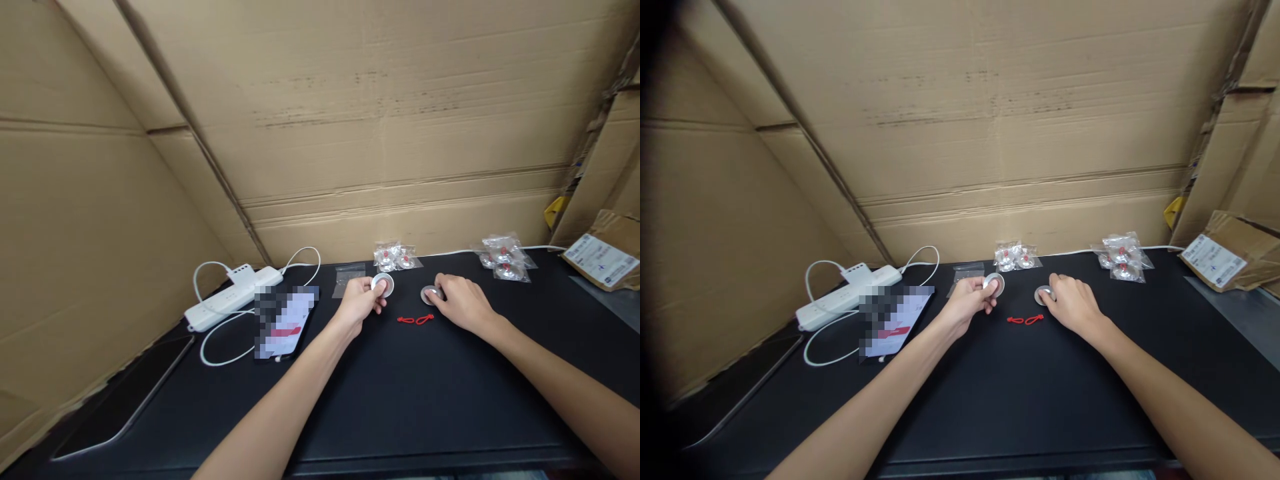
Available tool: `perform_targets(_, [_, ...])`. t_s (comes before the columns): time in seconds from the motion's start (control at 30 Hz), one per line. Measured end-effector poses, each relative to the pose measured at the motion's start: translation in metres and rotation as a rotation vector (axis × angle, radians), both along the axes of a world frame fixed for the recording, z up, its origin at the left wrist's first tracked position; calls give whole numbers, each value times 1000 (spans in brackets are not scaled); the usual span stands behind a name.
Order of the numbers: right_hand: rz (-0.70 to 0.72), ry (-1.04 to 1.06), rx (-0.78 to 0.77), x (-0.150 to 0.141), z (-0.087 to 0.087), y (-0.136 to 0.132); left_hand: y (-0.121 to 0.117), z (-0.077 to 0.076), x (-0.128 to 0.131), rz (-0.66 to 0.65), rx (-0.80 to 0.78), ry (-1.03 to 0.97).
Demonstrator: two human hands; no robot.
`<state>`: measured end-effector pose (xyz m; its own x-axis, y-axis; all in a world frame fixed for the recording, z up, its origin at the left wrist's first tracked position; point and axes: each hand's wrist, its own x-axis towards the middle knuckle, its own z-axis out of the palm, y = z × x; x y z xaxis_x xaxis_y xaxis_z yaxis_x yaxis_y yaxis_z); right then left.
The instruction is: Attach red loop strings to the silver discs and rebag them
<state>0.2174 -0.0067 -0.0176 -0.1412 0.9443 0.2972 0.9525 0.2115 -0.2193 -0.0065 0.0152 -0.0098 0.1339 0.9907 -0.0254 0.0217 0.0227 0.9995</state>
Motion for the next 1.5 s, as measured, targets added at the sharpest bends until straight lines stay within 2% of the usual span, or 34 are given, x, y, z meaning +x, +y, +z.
perform_targets(0.1, [77,-20,128,-7,5,-7,1,-2,1,22,10,26])
perform_targets(0.17, [203,14,174,-15,7,-12,0,-2,2,37,0,21])
perform_targets(0.3, [524,131,109,-31,4,-19,-3,-1,5,6,-40,-32])
perform_targets(0.43, [667,201,58,-36,-3,-20,-5,3,7,-29,-70,-55])
perform_targets(0.6, [656,339,32,-37,-1,-24,-7,7,7,-28,-80,-59])
perform_targets(0.8, [471,744,-31,-41,6,-25,-9,9,8,-52,-90,-68])
perform_targets(1.0, [400,1179,-287,-36,-3,-8,-16,12,13,-202,-130,-82])
perform_targets(1.1, [399,1271,-307,-34,-6,-3,-20,14,14,-275,-115,-91])
perform_targets(1.3, [372,1208,-245,-30,-6,-1,-23,13,15,-328,-107,-150])
perform_targets(1.4, [379,1020,-171,-28,-4,-3,-21,12,15,-286,-120,-152])
perform_targets(1.5, [397,721,-37,-26,0,-6,-19,14,14,-228,-101,-146])
